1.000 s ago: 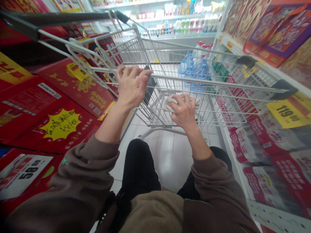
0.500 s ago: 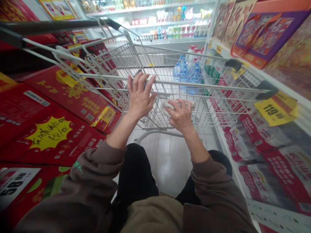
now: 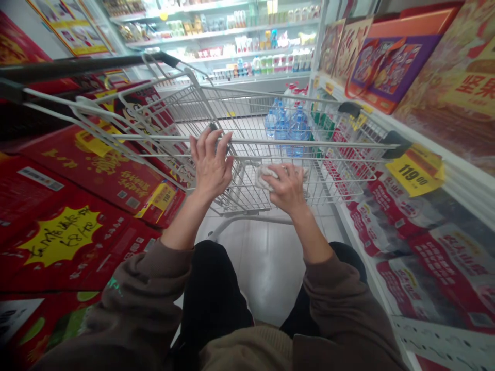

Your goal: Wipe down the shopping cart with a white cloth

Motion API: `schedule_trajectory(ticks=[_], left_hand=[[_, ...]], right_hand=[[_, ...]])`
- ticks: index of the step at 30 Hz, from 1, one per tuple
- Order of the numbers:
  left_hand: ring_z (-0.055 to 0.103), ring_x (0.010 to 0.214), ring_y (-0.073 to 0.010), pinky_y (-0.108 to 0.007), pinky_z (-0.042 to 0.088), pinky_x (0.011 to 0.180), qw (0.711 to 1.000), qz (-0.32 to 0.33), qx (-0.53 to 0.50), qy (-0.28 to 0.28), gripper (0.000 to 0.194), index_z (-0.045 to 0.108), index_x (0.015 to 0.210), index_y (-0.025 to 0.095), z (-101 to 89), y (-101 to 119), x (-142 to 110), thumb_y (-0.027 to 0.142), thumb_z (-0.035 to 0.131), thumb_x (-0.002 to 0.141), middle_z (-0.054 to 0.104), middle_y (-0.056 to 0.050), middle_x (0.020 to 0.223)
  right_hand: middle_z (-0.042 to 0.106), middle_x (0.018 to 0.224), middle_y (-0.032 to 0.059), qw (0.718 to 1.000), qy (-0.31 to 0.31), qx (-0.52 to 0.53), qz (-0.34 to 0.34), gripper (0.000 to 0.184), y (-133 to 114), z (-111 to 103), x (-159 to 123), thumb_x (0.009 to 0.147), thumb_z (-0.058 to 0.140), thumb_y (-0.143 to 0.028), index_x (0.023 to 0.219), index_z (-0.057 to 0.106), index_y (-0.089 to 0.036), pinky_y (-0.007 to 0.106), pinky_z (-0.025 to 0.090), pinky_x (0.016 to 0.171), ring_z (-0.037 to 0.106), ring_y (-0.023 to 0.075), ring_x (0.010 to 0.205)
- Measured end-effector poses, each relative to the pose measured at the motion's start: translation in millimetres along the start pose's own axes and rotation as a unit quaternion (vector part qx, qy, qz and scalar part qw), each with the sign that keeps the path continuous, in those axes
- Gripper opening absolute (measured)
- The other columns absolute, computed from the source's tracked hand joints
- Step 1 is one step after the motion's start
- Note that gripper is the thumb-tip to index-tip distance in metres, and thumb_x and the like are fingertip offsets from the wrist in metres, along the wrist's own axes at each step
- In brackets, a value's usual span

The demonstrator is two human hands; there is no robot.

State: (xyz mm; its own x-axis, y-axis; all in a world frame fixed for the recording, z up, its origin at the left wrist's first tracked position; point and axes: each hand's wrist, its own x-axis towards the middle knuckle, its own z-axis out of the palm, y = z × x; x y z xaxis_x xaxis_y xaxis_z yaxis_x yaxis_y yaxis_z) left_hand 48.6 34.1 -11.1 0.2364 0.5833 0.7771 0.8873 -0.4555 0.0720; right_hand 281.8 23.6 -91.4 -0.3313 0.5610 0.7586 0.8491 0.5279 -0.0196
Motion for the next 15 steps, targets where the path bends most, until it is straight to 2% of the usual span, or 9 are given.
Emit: schedule_trajectory(ticks=[2,4,10,15], left_hand=[[0.025,0.157,-0.0278,-0.059,0.007,0.132,1.000,0.001,0.000,0.006,0.055,0.038,0.155,0.039,1.7,-1,0,0.043,0.043,0.100,0.048,-0.004,0.157],[0.024,0.157,-0.0275,-0.059,0.006,0.132,1.000,0.000,-0.008,0.007,0.055,0.038,0.154,0.039,3.0,-2,-1,0.047,0.043,0.100,0.048,-0.004,0.157],[0.024,0.157,-0.0314,-0.065,0.001,0.130,0.999,-0.035,-0.032,-0.027,0.053,0.048,0.148,0.033,-3.8,6,10,0.054,0.038,0.101,0.047,-0.007,0.158],[0.026,0.157,-0.0276,-0.063,0.000,0.130,0.997,0.030,-0.065,-0.042,0.056,0.048,0.148,0.037,-7.5,13,44,0.063,0.031,0.101,0.046,-0.002,0.160]], right_hand=[[0.061,0.141,0.0029,0.999,0.029,-0.019,0.030,0.046,4,-2,1,0.078,0.062,-0.012,0.117,0.072,-0.034,0.050,0.032,0.098,0.045,0.0319,0.126],[0.060,0.143,0.0034,0.998,0.032,-0.024,0.038,0.048,8,1,-1,0.078,0.062,-0.011,0.119,0.071,-0.034,0.051,0.030,0.100,0.043,0.0326,0.127],[0.070,0.124,0.0022,0.999,-0.032,-0.008,0.016,0.031,14,3,-6,0.074,0.065,-0.013,0.098,0.076,-0.029,0.046,0.031,0.092,0.049,0.0289,0.115],[0.066,0.133,0.0022,0.997,0.063,-0.022,0.031,0.037,16,-6,-2,0.079,0.063,-0.014,0.109,0.075,-0.032,0.045,0.035,0.094,0.048,0.0287,0.119]])
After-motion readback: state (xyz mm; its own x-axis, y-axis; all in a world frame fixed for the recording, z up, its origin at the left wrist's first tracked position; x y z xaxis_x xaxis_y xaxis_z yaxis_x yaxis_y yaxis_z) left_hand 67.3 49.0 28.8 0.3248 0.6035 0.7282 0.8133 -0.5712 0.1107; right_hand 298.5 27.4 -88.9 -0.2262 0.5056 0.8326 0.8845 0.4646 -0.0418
